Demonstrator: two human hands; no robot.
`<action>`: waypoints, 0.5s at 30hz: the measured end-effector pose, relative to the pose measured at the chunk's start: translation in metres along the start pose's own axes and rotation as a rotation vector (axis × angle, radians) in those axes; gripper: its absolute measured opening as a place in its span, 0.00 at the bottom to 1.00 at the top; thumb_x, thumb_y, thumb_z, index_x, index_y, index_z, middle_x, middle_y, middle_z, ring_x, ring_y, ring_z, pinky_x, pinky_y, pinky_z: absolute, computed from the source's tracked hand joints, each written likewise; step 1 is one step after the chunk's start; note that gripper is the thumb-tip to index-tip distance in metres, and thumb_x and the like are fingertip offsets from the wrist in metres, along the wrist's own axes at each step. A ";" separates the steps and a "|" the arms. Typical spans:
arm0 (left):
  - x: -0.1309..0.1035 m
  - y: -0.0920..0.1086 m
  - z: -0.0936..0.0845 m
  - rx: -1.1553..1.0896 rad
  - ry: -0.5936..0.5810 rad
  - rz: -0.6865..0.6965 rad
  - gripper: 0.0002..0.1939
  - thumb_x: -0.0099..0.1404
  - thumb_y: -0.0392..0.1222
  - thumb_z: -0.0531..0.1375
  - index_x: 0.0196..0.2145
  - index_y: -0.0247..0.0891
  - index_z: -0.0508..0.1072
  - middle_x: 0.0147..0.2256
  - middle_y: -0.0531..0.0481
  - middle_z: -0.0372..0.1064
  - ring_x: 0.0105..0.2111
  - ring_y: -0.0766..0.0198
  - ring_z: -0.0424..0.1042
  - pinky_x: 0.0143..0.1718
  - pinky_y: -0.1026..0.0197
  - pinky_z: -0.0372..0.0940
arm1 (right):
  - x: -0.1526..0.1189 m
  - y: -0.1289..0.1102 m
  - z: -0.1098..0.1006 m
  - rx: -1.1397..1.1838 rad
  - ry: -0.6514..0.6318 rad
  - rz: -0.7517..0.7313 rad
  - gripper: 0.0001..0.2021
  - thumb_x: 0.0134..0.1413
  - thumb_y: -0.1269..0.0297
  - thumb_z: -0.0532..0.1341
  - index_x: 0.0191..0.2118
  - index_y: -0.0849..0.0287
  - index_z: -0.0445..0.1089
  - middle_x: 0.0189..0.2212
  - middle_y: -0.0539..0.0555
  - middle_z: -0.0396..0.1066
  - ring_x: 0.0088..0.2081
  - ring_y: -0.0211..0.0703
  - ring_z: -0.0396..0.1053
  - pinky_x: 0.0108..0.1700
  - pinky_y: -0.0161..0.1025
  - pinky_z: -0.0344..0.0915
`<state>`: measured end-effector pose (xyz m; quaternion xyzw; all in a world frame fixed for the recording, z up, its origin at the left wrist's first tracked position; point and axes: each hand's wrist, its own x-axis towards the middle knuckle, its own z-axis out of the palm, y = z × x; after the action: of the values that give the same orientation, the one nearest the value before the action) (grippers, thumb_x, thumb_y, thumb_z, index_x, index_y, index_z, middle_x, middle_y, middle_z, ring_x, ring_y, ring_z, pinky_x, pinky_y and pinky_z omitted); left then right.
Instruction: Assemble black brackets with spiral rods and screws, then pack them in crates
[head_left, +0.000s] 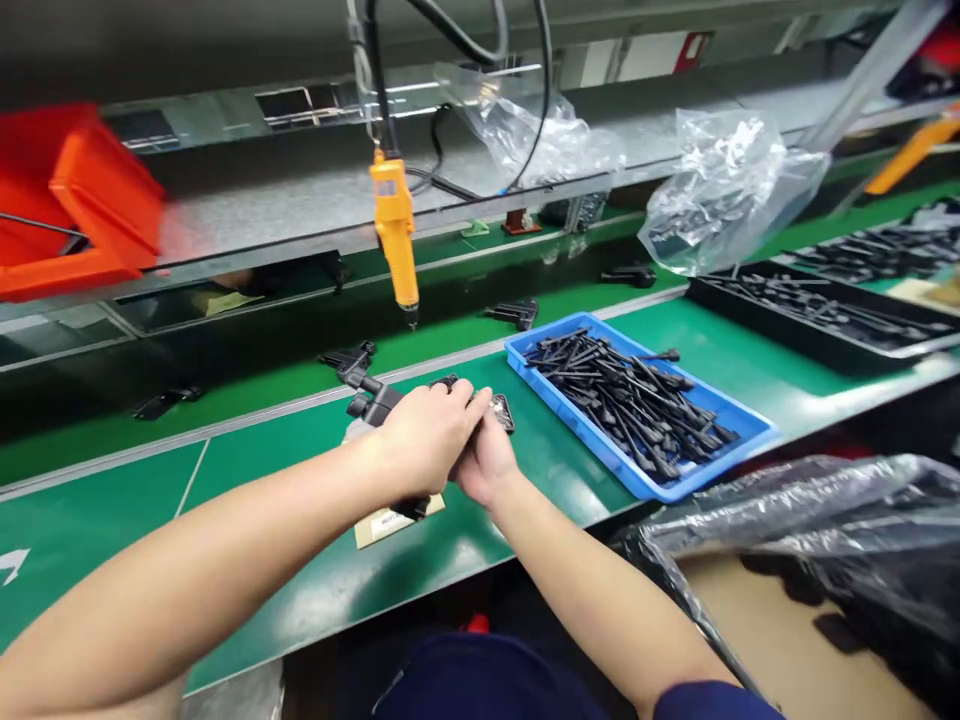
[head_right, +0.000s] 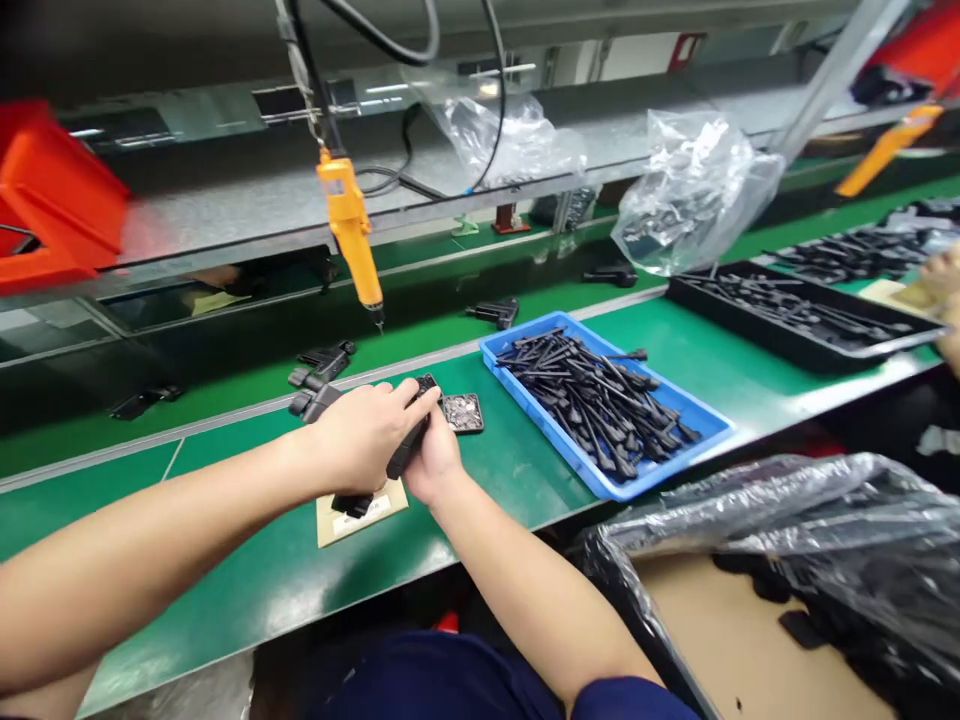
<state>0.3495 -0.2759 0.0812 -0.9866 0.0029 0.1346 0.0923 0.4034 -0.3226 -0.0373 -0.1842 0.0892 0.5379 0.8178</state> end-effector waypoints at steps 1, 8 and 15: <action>0.015 0.005 0.010 0.061 -0.086 0.008 0.53 0.38 0.26 0.66 0.64 0.26 0.59 0.50 0.30 0.66 0.42 0.43 0.70 0.43 0.48 0.66 | 0.007 0.003 -0.011 0.045 0.055 0.025 0.20 0.66 0.48 0.49 0.36 0.57 0.70 0.29 0.52 0.76 0.37 0.45 0.73 0.40 0.41 0.71; 0.056 0.013 0.059 0.109 -0.294 0.008 0.52 0.38 0.33 0.69 0.63 0.25 0.59 0.49 0.29 0.65 0.41 0.41 0.72 0.41 0.48 0.67 | 0.012 0.010 -0.070 0.024 0.085 0.118 0.23 0.65 0.43 0.51 0.38 0.58 0.70 0.25 0.50 0.72 0.29 0.40 0.69 0.30 0.35 0.65; 0.047 -0.008 0.039 -0.263 -0.026 -0.143 0.61 0.43 0.56 0.69 0.70 0.38 0.47 0.57 0.33 0.56 0.50 0.43 0.70 0.46 0.51 0.68 | -0.012 -0.016 -0.068 -0.426 -0.161 -0.217 0.24 0.39 0.60 0.74 0.45 0.57 0.71 0.40 0.50 0.76 0.36 0.37 0.71 0.35 0.32 0.67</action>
<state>0.3847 -0.2598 0.0334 -0.9860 -0.0862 0.1398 -0.0285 0.4163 -0.3654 -0.0921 -0.3176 -0.1118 0.4665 0.8180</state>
